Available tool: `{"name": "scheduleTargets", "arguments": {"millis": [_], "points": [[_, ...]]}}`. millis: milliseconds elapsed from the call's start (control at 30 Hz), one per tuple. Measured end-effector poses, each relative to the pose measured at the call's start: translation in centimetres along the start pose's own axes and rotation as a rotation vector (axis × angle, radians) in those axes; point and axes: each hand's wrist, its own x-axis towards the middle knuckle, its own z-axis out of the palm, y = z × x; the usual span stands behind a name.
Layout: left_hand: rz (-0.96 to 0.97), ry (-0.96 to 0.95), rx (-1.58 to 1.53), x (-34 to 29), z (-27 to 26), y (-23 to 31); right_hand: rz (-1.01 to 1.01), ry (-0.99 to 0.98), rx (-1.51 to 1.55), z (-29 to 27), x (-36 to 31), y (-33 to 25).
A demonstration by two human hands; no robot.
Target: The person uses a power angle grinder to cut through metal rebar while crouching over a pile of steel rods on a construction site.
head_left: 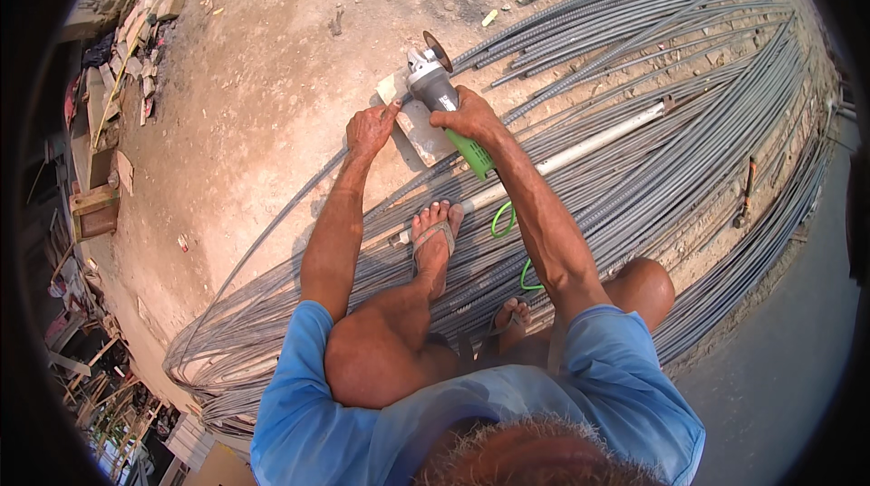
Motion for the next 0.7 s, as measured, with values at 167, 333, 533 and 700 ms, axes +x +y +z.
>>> {"name": "scheduleTargets", "arguments": {"millis": [167, 333, 533, 700], "points": [[0.023, 0.03, -0.01, -0.01, 0.02, -0.02, -0.022, 0.006, 0.019, 0.05, -0.26, 0.36], [-0.001, -0.015, -0.008, 0.05, -0.07, 0.15, -0.02, 0.01, 0.014, 0.2, -0.24, 0.73], [0.018, 0.018, -0.01, 0.08, 0.09, -0.09, -0.019, 0.019, 0.006, 0.16, -0.23, 0.15], [0.008, 0.008, -0.013, 0.02, -0.07, 0.13, -0.019, -0.003, 0.038, 0.06, -0.5, 0.37]]}}
